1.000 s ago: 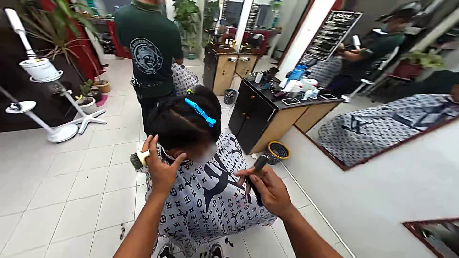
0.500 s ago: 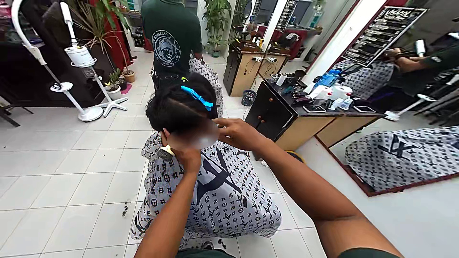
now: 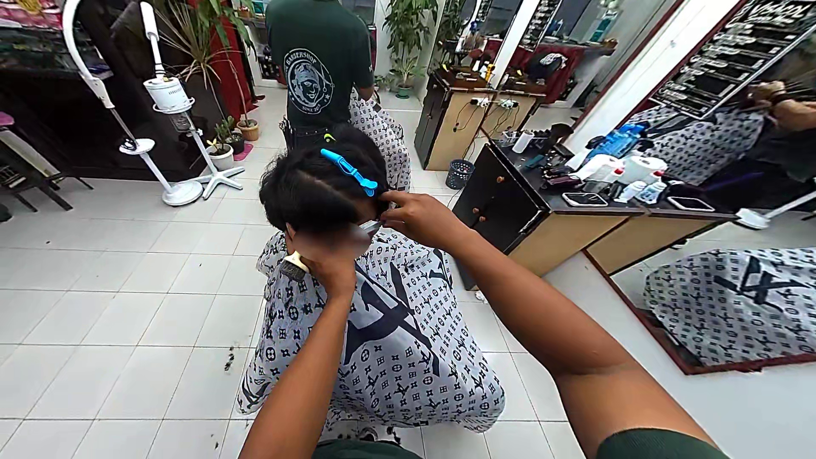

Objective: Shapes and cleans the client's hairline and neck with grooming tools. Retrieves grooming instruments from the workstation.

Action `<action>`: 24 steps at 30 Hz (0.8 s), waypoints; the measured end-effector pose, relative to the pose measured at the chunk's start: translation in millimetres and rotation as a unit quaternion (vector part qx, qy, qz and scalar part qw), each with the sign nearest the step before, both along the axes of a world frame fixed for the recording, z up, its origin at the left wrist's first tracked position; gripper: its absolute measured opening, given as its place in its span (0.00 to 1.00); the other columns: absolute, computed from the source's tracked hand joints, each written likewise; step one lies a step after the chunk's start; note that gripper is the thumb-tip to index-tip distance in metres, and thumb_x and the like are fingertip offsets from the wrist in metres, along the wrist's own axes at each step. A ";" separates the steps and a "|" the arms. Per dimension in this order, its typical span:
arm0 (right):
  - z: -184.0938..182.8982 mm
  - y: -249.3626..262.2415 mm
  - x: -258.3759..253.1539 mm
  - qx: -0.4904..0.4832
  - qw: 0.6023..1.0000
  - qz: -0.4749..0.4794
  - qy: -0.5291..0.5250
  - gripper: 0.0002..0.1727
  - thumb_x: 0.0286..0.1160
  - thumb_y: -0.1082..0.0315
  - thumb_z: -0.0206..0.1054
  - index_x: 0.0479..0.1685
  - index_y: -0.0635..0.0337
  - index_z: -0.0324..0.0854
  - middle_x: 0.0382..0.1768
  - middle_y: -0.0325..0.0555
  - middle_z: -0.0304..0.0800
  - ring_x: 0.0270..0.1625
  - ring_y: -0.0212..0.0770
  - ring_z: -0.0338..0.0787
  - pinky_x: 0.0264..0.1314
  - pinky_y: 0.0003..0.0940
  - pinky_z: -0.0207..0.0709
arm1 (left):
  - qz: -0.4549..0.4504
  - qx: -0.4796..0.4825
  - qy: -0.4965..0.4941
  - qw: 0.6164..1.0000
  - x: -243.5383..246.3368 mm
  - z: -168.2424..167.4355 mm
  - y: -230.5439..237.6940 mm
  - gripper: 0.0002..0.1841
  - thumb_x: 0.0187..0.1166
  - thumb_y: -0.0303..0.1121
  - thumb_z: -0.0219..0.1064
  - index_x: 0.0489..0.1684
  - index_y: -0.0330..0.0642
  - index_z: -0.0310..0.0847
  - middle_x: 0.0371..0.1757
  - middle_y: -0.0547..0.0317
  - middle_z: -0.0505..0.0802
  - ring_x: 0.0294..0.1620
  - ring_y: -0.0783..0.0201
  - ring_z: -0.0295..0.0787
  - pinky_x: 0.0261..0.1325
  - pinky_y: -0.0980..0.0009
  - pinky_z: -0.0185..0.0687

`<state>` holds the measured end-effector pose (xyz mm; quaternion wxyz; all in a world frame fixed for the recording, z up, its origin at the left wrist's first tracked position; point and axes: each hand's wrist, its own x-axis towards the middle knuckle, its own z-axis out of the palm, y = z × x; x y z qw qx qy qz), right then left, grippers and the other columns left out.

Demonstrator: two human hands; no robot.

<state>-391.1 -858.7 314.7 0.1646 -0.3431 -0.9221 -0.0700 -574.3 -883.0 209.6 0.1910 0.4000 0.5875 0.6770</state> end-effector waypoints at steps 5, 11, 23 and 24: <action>-0.4 2.9 -2.1 0.012 1.000 0.010 -0.010 0.07 0.77 0.70 0.71 0.37 0.64 0.91 0.60 0.64 0.89 0.51 0.62 0.93 0.53 0.56 0.87 | -0.006 0.004 -0.001 1.000 -2.2 -2.0 1.5 0.76 0.39 0.40 0.94 0.97 0.41 0.35 0.92 0.34 0.53 0.86 0.38 0.59 0.82 0.46 0.61; 2.7 1.6 -7.4 0.005 0.999 -0.007 -0.039 0.08 0.78 0.68 0.70 0.38 0.64 0.91 0.58 0.63 0.89 0.50 0.62 0.93 0.51 0.56 0.87 | -0.011 0.008 -0.012 1.000 -3.8 -0.9 1.7 0.77 0.37 0.45 0.95 0.96 0.42 0.36 0.92 0.34 0.53 0.87 0.38 0.58 0.84 0.46 0.60; 5.3 7.8 -12.6 0.004 1.000 -0.002 -0.028 0.08 0.78 0.69 0.69 0.37 0.64 0.90 0.50 0.62 0.89 0.45 0.60 0.93 0.46 0.54 0.88 | -0.030 -0.007 -0.021 0.999 -9.0 -1.6 3.5 0.77 0.40 0.43 0.94 0.97 0.45 0.35 0.92 0.36 0.53 0.86 0.41 0.60 0.83 0.48 0.62; 6.3 8.5 -11.9 0.008 1.000 0.000 -0.024 0.08 0.78 0.69 0.69 0.37 0.64 0.90 0.49 0.62 0.89 0.45 0.59 0.93 0.46 0.54 0.88 | -0.029 -0.008 -0.022 0.999 -9.3 -1.6 3.7 0.77 0.39 0.43 0.94 0.97 0.46 0.35 0.93 0.36 0.53 0.86 0.40 0.59 0.83 0.47 0.62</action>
